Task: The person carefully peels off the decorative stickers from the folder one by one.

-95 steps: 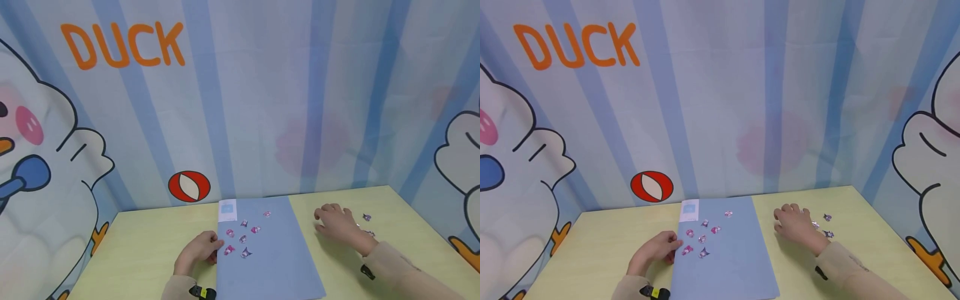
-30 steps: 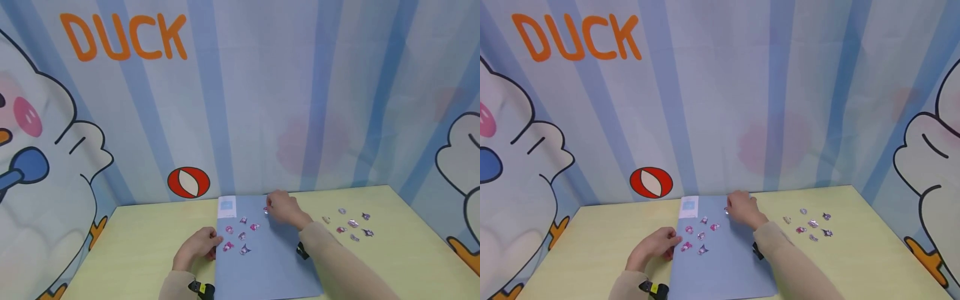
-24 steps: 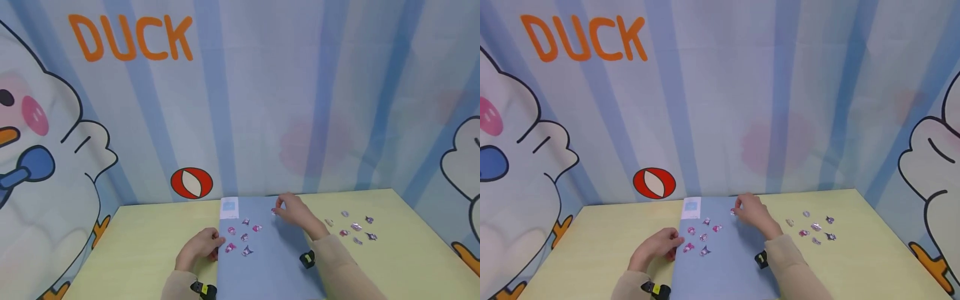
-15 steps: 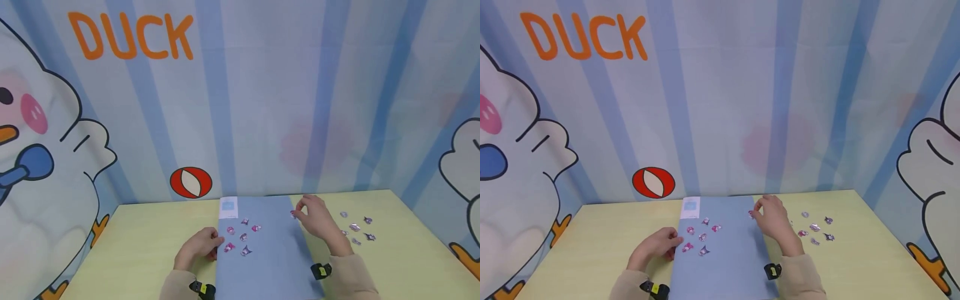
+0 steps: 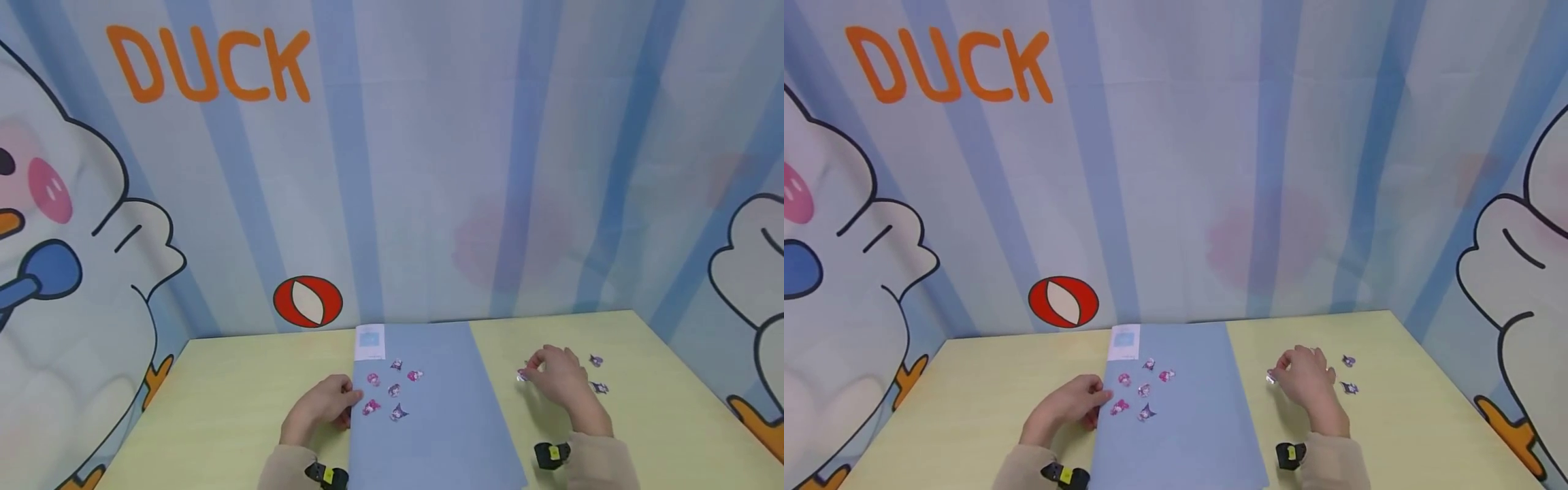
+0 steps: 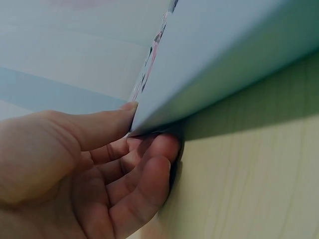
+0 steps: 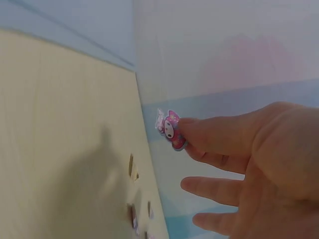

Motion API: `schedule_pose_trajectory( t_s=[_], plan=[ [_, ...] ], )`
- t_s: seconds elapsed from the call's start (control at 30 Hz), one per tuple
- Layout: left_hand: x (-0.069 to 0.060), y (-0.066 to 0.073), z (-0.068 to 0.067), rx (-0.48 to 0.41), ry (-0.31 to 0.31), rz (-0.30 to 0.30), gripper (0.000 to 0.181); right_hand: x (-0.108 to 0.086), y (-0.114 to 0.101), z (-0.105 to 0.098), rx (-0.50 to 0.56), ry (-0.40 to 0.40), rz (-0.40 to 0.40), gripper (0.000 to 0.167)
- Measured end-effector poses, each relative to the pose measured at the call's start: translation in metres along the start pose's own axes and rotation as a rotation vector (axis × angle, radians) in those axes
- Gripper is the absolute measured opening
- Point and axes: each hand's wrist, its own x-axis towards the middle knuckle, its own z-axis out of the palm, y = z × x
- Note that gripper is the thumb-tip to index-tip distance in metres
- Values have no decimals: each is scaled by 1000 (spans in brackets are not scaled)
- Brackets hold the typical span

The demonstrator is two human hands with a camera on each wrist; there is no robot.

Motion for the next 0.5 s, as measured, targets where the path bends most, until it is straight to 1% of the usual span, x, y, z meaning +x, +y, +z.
schedule_pose_trajectory(
  t_s=[0.1, 0.2, 0.33, 0.5],
  plan=[
    [0, -1, 1, -5, -5, 5, 18, 3, 11, 2, -20, -39, 47, 18],
    [0, -1, 1, -5, -5, 4, 17, 4, 20, 3, -33, -75, 73, 19],
    [0, 1, 0, -2, 4, 5, 18, 5, 27, 4, -28, -87, 95, 21],
    [0, 0, 0, 6, 7, 6, 18, 4, 28, 6, -20, -91, 134, 23]
  ],
)
